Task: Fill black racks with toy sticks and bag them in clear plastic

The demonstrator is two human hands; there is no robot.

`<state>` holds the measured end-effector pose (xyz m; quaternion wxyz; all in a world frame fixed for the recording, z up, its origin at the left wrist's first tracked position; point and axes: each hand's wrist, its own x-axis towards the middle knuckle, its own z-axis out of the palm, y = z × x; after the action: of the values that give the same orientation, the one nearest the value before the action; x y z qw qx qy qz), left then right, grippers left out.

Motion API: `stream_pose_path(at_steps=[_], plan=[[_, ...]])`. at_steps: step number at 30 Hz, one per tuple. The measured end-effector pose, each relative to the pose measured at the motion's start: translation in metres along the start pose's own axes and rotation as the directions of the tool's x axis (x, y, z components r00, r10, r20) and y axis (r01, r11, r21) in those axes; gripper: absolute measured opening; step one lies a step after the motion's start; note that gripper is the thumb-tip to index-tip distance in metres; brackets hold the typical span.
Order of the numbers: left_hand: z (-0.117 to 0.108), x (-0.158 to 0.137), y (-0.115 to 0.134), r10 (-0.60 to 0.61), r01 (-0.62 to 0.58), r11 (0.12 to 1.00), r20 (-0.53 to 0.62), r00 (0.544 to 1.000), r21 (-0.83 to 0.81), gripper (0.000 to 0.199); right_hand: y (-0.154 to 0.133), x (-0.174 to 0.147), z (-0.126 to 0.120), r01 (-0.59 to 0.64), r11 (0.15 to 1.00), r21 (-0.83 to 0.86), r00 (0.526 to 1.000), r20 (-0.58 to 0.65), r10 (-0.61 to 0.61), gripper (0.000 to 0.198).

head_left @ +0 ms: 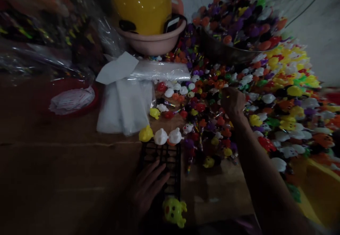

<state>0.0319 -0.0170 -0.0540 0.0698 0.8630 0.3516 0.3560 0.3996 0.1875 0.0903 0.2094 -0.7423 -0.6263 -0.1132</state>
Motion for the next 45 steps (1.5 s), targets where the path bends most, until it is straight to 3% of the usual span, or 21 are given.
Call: stream_pose_path(at_steps=[2, 6, 10, 14, 16, 20, 25, 27, 30, 34, 37, 41, 45], plan=[[-0.002, 0.0, -0.003, 0.032, -0.032, 0.999, 0.021, 0.999, 0.026, 0.043, 0.011, 0.018, 0.001, -0.104, 0.986, -0.128, 0.99, -0.106, 0.09, 0.024], [0.001, -0.004, -0.005, 0.068, -0.072, 0.997, 0.101, 0.993, 0.037, 0.046, 0.028, 0.035, 0.01, -0.143, 0.971, -0.194, 0.99, -0.037, 0.139, 0.01], [0.003, -0.003, 0.002, -0.059, 0.063, 0.997, 0.097, 0.994, -0.042, 0.044, 0.026, 0.026, 0.016, -0.062, 0.97, -0.235, 0.997, 0.026, 0.07, 0.019], [-0.006, 0.006, 0.006, -0.042, 0.048, 0.99, 0.05, 0.998, -0.133, 0.038, 0.012, 0.008, 0.003, 0.054, 0.936, -0.348, 0.992, 0.127, -0.01, 0.018], [-0.012, 0.01, 0.005, -0.03, 0.043, 0.983, 0.074, 0.997, -0.179, 0.038, 0.005, -0.006, -0.01, 0.077, 0.929, -0.361, 0.994, 0.102, -0.043, 0.022], [-0.023, 0.014, 0.003, -0.033, 0.071, 0.965, 0.149, 0.988, -0.254, 0.043, -0.012, -0.062, -0.039, 0.109, 0.971, -0.214, 0.994, 0.03, -0.105, 0.026], [-0.036, 0.018, 0.005, -0.015, 0.081, 0.959, 0.24, 0.971, -0.27, 0.048, -0.055, -0.186, -0.06, 0.064, 0.982, 0.177, 0.998, 0.006, -0.066, 0.028], [-0.041, 0.018, 0.007, -0.025, 0.092, 0.965, 0.262, 0.965, -0.247, 0.043, -0.076, -0.23, -0.061, -0.048, 0.926, 0.374, 0.994, 0.112, 0.006, 0.024], [-0.049, 0.016, 0.011, -0.034, 0.097, 0.974, 0.29, 0.956, -0.207, 0.04, -0.099, -0.268, -0.053, -0.283, 0.742, 0.608, 0.935, 0.348, 0.07, 0.02], [-0.055, 0.012, 0.014, -0.036, 0.102, 0.977, 0.323, 0.946, -0.19, 0.041, -0.102, -0.264, -0.036, -0.483, 0.519, 0.705, 0.846, 0.529, 0.068, 0.025], [-0.054, 0.011, 0.012, -0.028, 0.102, 0.971, 0.318, 0.948, -0.217, 0.042, -0.091, -0.243, -0.029, -0.577, 0.428, 0.695, 0.783, 0.62, 0.049, 0.03], [-0.053, 0.011, 0.01, -0.018, 0.094, 0.963, 0.288, 0.957, -0.252, 0.042, -0.078, -0.223, -0.029, -0.56, 0.454, 0.693, 0.773, 0.634, -0.014, 0.028], [-0.054, 0.013, 0.01, -0.024, 0.1, 0.966, 0.301, 0.953, -0.24, 0.04, -0.08, -0.223, -0.04, -0.465, 0.506, 0.727, 0.835, 0.55, -0.023, 0.019]])
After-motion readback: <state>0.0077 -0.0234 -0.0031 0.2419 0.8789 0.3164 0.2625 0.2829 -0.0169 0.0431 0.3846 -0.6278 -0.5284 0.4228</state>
